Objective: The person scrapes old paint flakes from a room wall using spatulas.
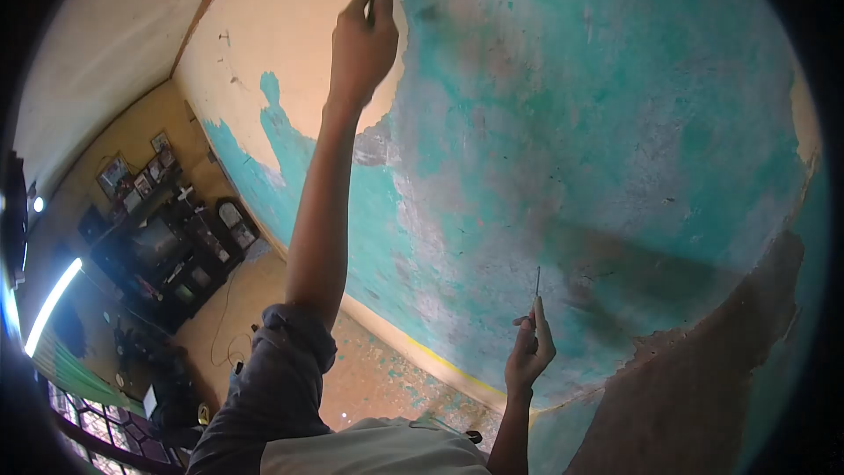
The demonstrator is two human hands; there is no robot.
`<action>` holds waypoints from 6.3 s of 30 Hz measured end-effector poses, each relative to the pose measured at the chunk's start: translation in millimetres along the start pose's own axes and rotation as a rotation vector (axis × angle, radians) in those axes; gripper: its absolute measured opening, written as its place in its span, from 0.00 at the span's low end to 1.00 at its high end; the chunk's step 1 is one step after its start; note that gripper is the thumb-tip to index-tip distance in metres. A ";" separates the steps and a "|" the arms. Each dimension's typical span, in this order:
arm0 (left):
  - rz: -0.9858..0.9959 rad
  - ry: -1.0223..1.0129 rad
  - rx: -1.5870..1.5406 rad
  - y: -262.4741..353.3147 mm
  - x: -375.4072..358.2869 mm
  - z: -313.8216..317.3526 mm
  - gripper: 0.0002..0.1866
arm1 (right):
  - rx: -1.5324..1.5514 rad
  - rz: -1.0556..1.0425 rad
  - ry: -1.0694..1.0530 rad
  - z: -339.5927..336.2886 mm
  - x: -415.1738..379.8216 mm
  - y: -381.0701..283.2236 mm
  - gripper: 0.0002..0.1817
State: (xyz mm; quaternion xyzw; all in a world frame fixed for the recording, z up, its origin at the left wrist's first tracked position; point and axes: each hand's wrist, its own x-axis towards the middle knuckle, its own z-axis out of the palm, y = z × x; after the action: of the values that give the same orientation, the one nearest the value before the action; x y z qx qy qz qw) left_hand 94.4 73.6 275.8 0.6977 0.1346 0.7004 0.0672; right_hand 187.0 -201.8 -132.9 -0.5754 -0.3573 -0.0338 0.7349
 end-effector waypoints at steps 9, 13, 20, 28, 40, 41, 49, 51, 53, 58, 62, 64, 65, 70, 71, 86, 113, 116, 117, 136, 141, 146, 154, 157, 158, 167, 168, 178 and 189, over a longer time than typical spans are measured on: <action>-0.013 -0.047 0.021 -13.5 -36.4 -16.7 0.22 | 0.062 0.040 -0.099 19.5 -10.8 -2.4 0.22; -0.108 -0.167 -0.068 -22.3 -177.7 -16.7 0.25 | -0.004 0.060 -0.167 18.2 -18.1 3.1 0.22; -0.297 -0.166 -0.214 -29.3 -299.8 -23.6 0.28 | -0.026 0.088 -0.161 28.2 -29.0 11.2 0.23; -0.476 -0.064 -0.218 -71.6 -215.6 -46.6 0.23 | -0.102 0.086 -0.147 50.4 -25.0 12.7 0.23; -0.662 -0.226 -0.312 -95.3 -230.9 -73.8 0.24 | -0.145 0.136 -0.069 98.7 -29.9 2.3 0.23; -0.600 -0.253 -0.333 -101.1 -220.7 -76.5 0.24 | -0.158 0.128 -0.060 102.7 -31.3 0.4 0.23; -0.623 -0.212 -0.372 -103.6 -242.2 -76.1 0.25 | -0.212 0.104 -0.096 109.8 -34.4 1.2 0.23; -0.393 -0.131 -0.235 -121.8 -249.6 -65.1 0.26 | -0.240 0.132 -0.117 107.3 -37.2 5.0 0.23; -0.472 -0.165 -0.294 -121.6 -230.4 -71.5 0.26 | -0.239 0.128 -0.088 108.5 -40.6 6.6 0.23; -0.449 -0.138 -0.282 -124.7 -235.4 -70.1 0.27 | -0.213 0.088 -0.056 110.4 -38.1 4.0 0.22; -0.411 -0.145 -0.282 -127.7 -255.2 -71.4 0.26 | -0.224 0.102 -0.091 108.7 -42.7 5.5 0.22; -0.380 -0.149 -0.272 -122.4 -244.1 -71.9 0.26 | -0.230 0.127 -0.094 108.0 -44.5 9.3 0.22; -0.453 -0.166 -0.293 -127.2 -231.6 -73.1 0.26 | -0.237 0.160 -0.103 107.1 -46.4 9.5 0.21; -0.702 -0.309 -0.303 -117.4 -216.0 -89.5 0.23 | -0.226 0.116 -0.083 117.8 -40.4 5.0 0.22; -0.700 -0.310 -0.304 -119.6 -220.1 -88.7 0.23 | -0.215 0.055 -0.056 120.7 -37.4 4.9 0.22; -0.583 -0.223 -0.353 -119.6 -236.4 -86.0 0.23 | -0.204 0.110 -0.101 119.0 -41.5 8.1 0.23; -0.377 -0.141 -0.252 -132.6 -240.8 -71.1 0.24 | -0.206 0.166 -0.106 113.2 -38.4 17.0 0.23; -0.531 -0.199 -0.286 -132.4 -210.8 -79.0 0.24 | -0.199 0.151 -0.093 109.8 -41.2 17.1 0.23; -0.525 -0.193 -0.287 -131.7 -208.0 -77.8 0.24 | -0.179 0.110 -0.075 111.7 -36.9 18.9 0.23; -0.541 -0.172 -0.238 -142.4 -236.9 -71.3 0.25 | -0.184 0.094 -0.037 110.8 -37.0 23.6 0.23; -0.491 -0.167 -0.344 -129.6 -218.1 -76.7 0.25 | -0.177 0.163 -0.062 108.4 -36.3 30.2 0.22; -0.681 -0.239 -0.275 -129.8 -209.7 -80.6 0.25 | -0.169 0.159 -0.069 118.1 -34.5 31.8 0.22; -0.579 -0.215 -0.279 -134.0 -203.4 -81.8 0.25 | -0.199 0.191 -0.142 114.6 -38.5 34.1 0.22; -0.524 -0.195 -0.258 -139.8 -205.7 -78.7 0.25 | -0.184 0.210 -0.122 116.5 -36.9 31.7 0.22; -0.479 -0.182 -0.248 -141.3 -208.8 -79.4 0.25 | -0.187 0.194 -0.123 117.4 -36.3 30.0 0.22; -0.537 -0.137 -0.358 -133.2 -171.4 -82.0 0.24 | -0.183 0.187 -0.111 117.2 -35.4 31.1 0.24; -0.668 -0.189 -0.297 -126.9 -158.7 -86.0 0.24 | -0.174 0.198 -0.113 117.3 -36.0 30.0 0.23; -0.580 -0.206 -0.271 -136.8 -209.8 -83.5 0.24 | -0.200 0.211 -0.084 112.9 -38.2 31.4 0.23; -0.608 -0.213 -0.280 -136.4 -192.2 -86.2 0.24 | -0.224 0.239 -0.133 112.3 -40.0 30.4 0.22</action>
State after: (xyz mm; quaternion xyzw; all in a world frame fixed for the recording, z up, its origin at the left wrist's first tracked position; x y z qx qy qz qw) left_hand -0.8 141.4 53.8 0.6787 0.2312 0.5834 0.3815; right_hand 116.8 -108.3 -171.2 -0.6931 -0.3282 0.0521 0.6397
